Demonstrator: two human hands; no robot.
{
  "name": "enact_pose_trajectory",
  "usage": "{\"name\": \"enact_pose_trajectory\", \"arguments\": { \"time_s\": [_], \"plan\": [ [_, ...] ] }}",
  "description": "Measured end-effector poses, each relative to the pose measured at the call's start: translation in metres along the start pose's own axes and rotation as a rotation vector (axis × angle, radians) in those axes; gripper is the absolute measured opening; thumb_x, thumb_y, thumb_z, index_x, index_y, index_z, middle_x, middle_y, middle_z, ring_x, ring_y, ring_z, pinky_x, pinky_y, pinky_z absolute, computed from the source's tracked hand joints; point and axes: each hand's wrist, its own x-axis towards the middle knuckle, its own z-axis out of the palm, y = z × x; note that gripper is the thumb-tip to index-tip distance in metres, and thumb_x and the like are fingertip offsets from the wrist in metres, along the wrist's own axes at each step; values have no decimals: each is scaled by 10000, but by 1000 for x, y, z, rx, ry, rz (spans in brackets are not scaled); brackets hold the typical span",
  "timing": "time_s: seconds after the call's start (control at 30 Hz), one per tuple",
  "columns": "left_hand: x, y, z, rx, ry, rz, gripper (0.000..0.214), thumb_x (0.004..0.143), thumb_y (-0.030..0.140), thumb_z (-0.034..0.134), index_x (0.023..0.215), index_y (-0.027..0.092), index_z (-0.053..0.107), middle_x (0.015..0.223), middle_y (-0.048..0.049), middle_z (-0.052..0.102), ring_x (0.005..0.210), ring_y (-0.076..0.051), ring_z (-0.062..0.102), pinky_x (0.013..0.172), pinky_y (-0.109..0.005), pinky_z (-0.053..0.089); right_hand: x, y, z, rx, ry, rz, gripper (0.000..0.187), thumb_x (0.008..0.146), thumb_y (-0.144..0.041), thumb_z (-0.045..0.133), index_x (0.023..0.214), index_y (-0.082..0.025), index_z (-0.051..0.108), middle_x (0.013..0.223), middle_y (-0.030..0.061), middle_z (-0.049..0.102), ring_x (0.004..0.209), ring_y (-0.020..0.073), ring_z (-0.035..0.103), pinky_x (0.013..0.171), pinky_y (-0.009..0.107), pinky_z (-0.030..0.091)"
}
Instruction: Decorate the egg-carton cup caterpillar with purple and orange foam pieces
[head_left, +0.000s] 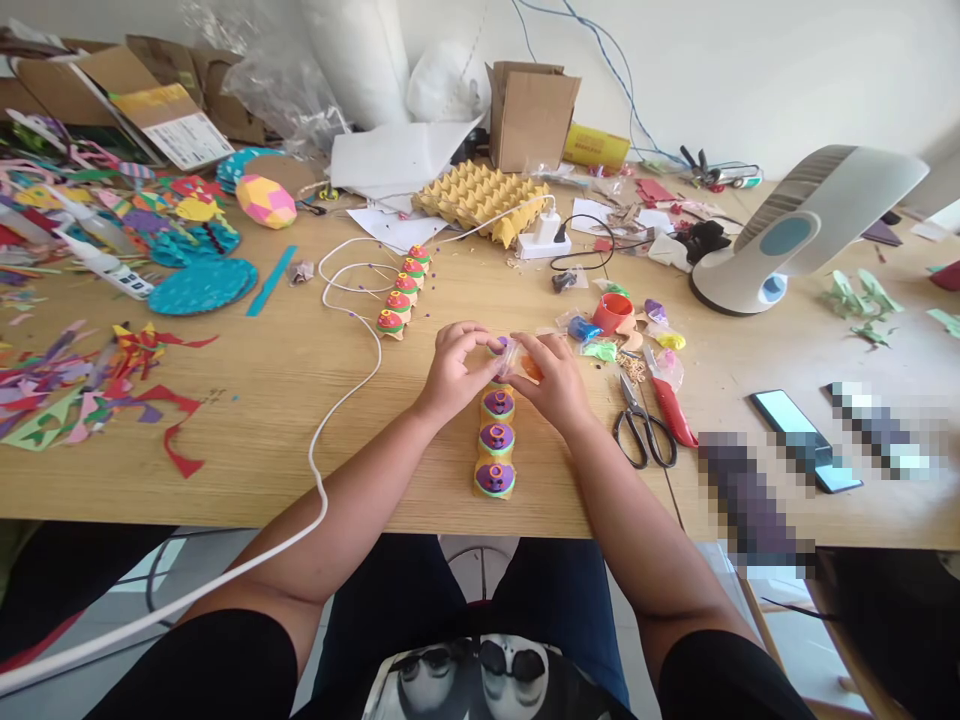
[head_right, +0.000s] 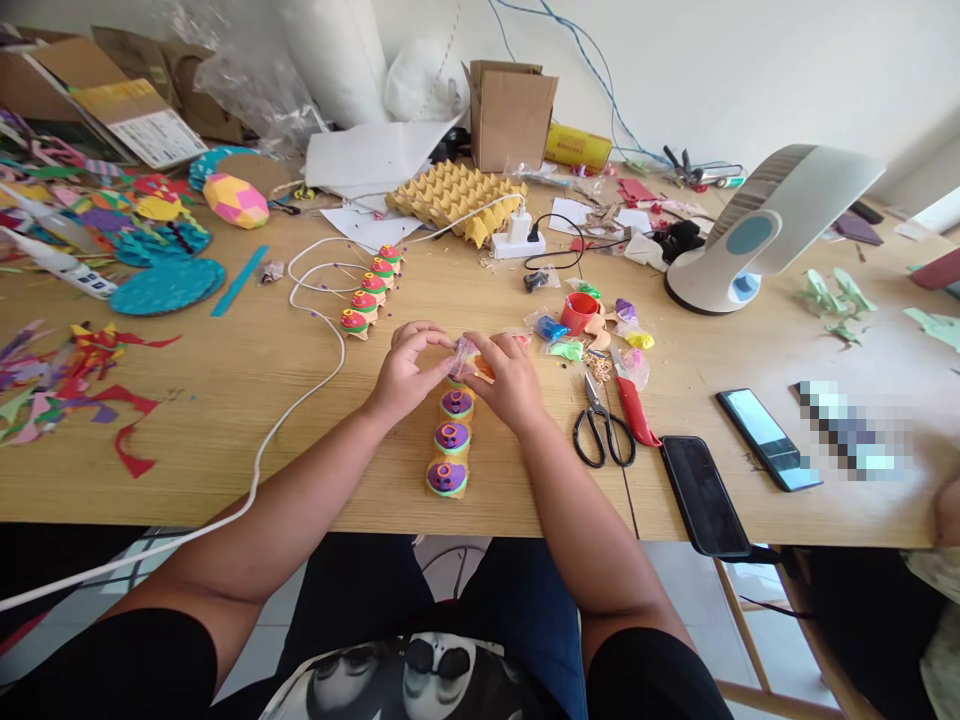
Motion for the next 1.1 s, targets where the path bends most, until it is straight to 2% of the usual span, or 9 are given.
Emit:
{"name": "enact_pose_trajectory", "arguments": {
  "time_s": [0.17,0.3,0.53,0.77,0.93,1.03,1.1],
  "plan": [
    [-1,4,-2,106,-12,67,64,853,266,709,910,237,710,1110,-59,616,1142,-232,533,1065,-430,399,-1,-2,-1,-64,23,-10,528,896,-448,655,1385,-292,536,1100,98,616,1017,280,578,920,454,509],
    [-2,6,-3,178,50,91,80,841,291,723,894,236,700,1130,-69,587,1152,-245,513,1080,-458,381,-1,-4,-1,-97,37,-24,517,905,-461,637,1380,-281,542,1093,101,614,1012,281,570,926,453,506],
    [-3,8,-1,186,31,113,79,877,308,682,897,241,719,1106,-66,612,1154,-247,504,1074,-461,391,-1,-4,-1,-121,17,6,527,906,-419,641,1404,-293,521,1091,94,607,1044,291,551,945,467,496],
    [-3,7,-1,222,88,114,93,853,348,722,836,257,732,1042,-60,607,1109,-246,496,1053,-464,388,2,-13,-7,-52,24,-9,514,884,-445,669,1348,-258,550,1116,100,609,1051,279,567,955,449,480],
    [-4,5,-7,279,195,153,97,859,376,713,858,293,764,918,-57,605,994,-232,525,960,-424,423,2,-19,-12,-20,87,7,314,905,-441,641,1150,-244,627,1052,92,617,1032,261,582,928,429,467],
    [-6,7,-6,216,137,165,105,895,353,669,896,291,754,809,-29,652,851,-198,566,861,-378,452,1,-19,-12,-36,102,-8,181,919,-376,622,1038,-240,635,993,84,621,978,250,584,899,424,465],
    [-7,10,-4,148,80,144,119,916,335,639,925,276,742,826,-20,701,830,-186,602,838,-361,470,1,-19,-11,-54,98,-30,97,933,-316,593,971,-239,638,937,72,623,925,237,585,879,418,464]
  ]
}}
